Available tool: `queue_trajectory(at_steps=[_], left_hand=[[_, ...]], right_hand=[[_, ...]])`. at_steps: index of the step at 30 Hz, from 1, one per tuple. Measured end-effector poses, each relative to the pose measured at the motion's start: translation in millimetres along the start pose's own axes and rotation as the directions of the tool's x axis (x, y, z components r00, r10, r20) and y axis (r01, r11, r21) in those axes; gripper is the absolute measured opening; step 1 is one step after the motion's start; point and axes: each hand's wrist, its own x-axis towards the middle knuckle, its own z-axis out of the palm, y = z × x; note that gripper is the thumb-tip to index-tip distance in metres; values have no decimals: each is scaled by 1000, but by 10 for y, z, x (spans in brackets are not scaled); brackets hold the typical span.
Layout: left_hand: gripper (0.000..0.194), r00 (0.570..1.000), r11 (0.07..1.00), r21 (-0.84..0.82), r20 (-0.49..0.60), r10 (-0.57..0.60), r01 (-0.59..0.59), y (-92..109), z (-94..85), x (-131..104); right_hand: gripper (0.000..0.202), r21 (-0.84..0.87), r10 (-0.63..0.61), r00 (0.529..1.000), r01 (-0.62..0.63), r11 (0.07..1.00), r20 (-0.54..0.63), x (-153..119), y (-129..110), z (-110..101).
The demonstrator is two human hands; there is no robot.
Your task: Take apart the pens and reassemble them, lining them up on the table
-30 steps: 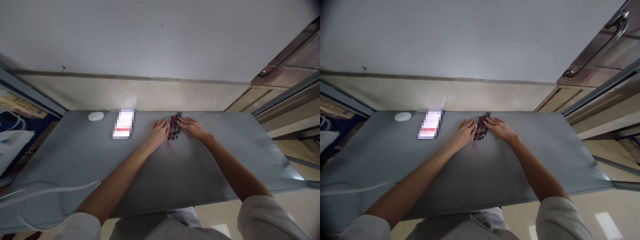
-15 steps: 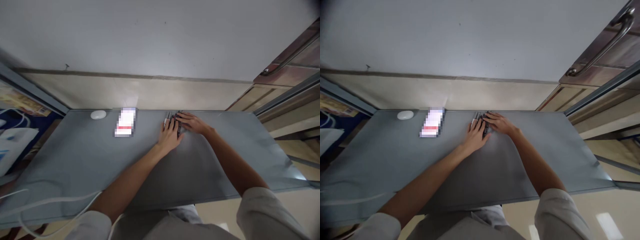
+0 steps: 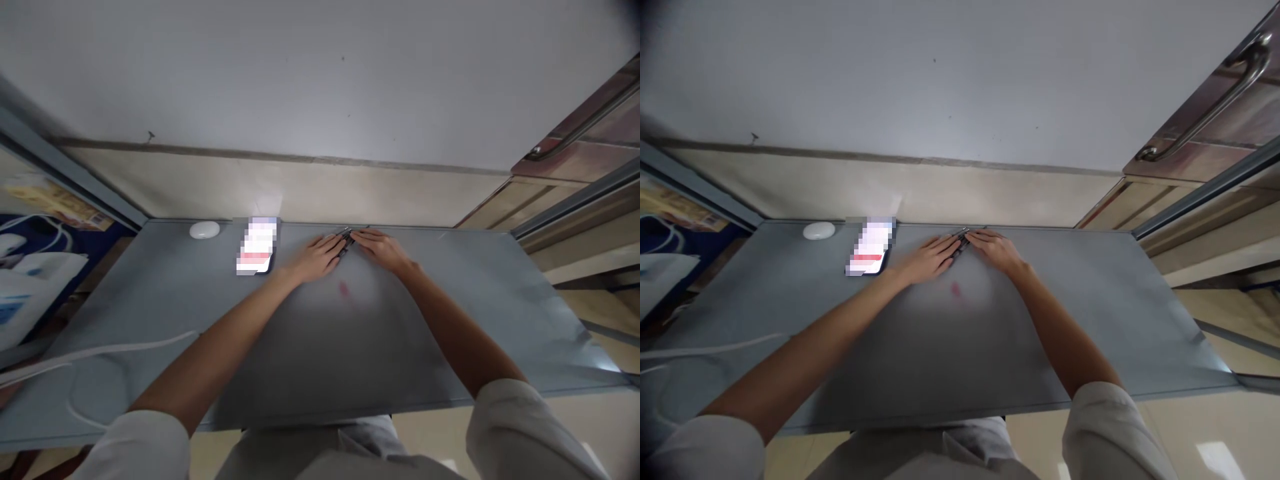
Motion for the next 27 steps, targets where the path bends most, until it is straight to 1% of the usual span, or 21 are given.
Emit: queue_trajectory(at_steps=[3,5,7,9,12,13,15,17,20,23,27], left_hand=[[53,993,998,4,108,58,-59,-199,-75,-2],[54,986,998,5,157,54,-55,-306,-123,-5],[53,985,999,16,172,34,-37,-389,-174,-20],[53,984,999,24,171,38,-42,-436,-223,-47],[54,992,999,34,127,-9,5,-413,-267,-91],[53,994,999,38,108,-34,30,-383,-269,-100],[53,994,994,52,54,-97,94,-310,-256,-107],[55,989,987,65,16,-147,146,-244,-227,-102],[58,982,979,76,-3,-188,188,-194,-185,-88],[59,980,977,80,-16,-196,197,-182,-166,-92],[61,979,976,71,-36,-203,205,-150,-141,-112]], right_hand=[[39,-51,-29,999,31,998,26,5,62,-43],[38,-77,-36,999,38,996,39,-16,95,-43],[38,-82,-44,998,48,996,43,-40,91,-17],[37,-66,-50,998,52,996,32,-51,42,27],[37,-20,-22,1000,22,1000,-13,-31,-85,104],[36,-7,4,999,-4,1000,-48,-16,-132,128],[33,14,38,996,-37,999,-81,20,-219,169],[32,31,69,993,-66,997,-95,56,-295,198],[32,41,95,991,-92,995,-92,96,-381,214],[31,62,103,990,-98,993,-92,103,-397,191],[34,85,102,989,-93,992,-110,39,-266,112]])
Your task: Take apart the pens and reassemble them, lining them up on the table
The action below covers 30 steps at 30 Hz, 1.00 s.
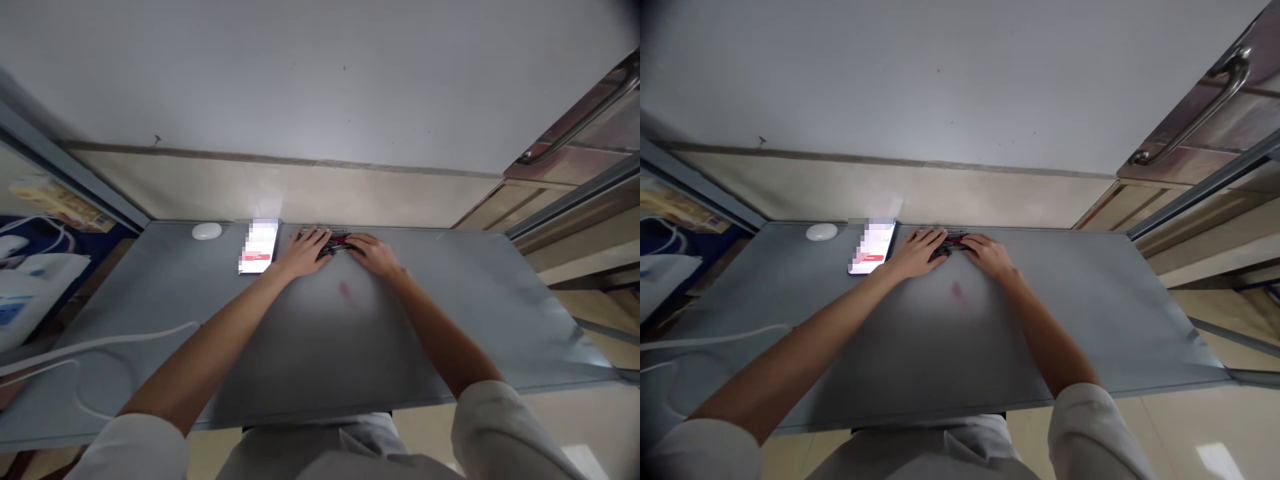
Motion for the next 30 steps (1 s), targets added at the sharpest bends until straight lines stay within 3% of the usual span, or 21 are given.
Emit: queue_trajectory(at_steps=[6,13,20,30], left_hand=[[61,999,999,-12,-11,-44,44,57,48,-21],[58,999,999,17,-36,-36,36,33,-6,-33],[62,998,998,25,-13,-65,65,100,32,-24],[67,995,995,-14,-34,-99,98,308,143,124]], right_hand=[[36,-109,102,994,-98,989,33,-85,158,-61],[34,-107,-7,1000,5,994,-21,-42,-67,76],[29,-103,59,995,-68,992,-83,-30,-245,100],[36,-112,110,990,-120,986,-90,-67,-196,106]])
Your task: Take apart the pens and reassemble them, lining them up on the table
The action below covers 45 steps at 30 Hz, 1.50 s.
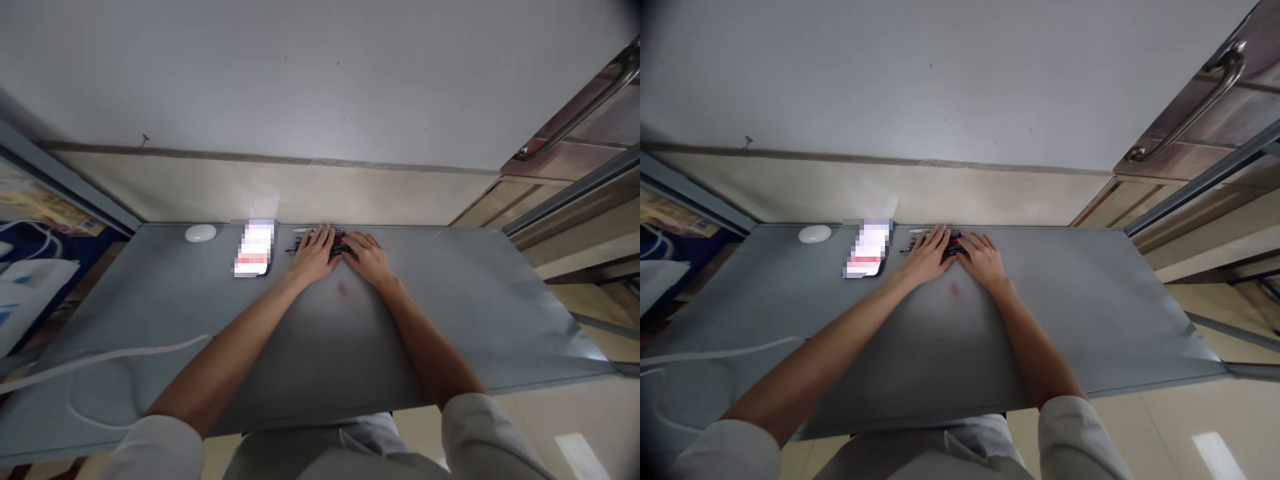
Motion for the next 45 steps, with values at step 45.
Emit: queue_trajectory(at_steps=[45], left_hand=[[43,992,997,-46,-111,-66,61,116,-124,-1016]], right_hand=[[35,67,-9,997,4,998,80,-423,-515,-125]])
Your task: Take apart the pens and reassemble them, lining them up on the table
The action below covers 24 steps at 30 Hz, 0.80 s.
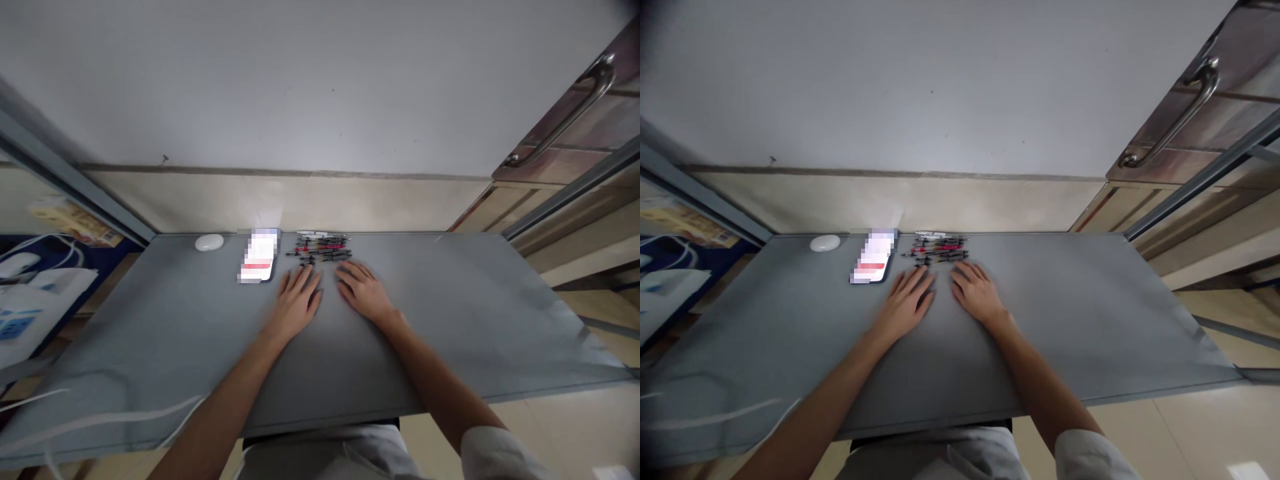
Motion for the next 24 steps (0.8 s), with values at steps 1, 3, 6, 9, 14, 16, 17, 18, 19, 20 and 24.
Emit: queue_trajectory(at_steps=[1,3,6,9,14,16,17,18,19,20,24], left_hand=[[43,1000,1000,0,4,1,-1,2,2,-22],[43,1000,1000,5,7,2,-2,1,7,-43],[44,1000,1000,20,1,5,-5,0,17,-8],[43,999,999,39,-28,33,-32,10,30,105],[39,994,995,57,-64,85,-81,24,51,389],[38,994,994,59,-46,97,-95,19,53,485],[38,995,993,61,-23,101,-99,15,53,525],[38,995,994,60,-1,96,-95,10,53,560],[37,996,994,58,20,89,-90,4,53,591],[36,996,995,54,34,81,-83,-2,53,620],[34,997,998,31,53,56,-58,-26,57,724]], right_hand=[[35,5,-8,1000,8,1000,4,-16,-12,5],[34,12,-18,1000,18,1000,7,-29,-22,8],[34,17,-28,1000,28,999,11,-19,-19,-3],[35,14,-33,999,33,999,18,-6,-13,-19],[35,-5,-45,999,46,999,26,-1,0,-31],[34,-8,-56,998,57,998,28,2,8,-37],[34,-8,-61,998,61,998,31,5,11,-41],[34,-7,-62,997,63,998,34,9,15,-45],[34,-6,-61,997,62,998,37,14,18,-50],[35,-4,-60,997,60,998,40,19,20,-56],[34,7,-54,998,54,999,42,45,30,-78]])
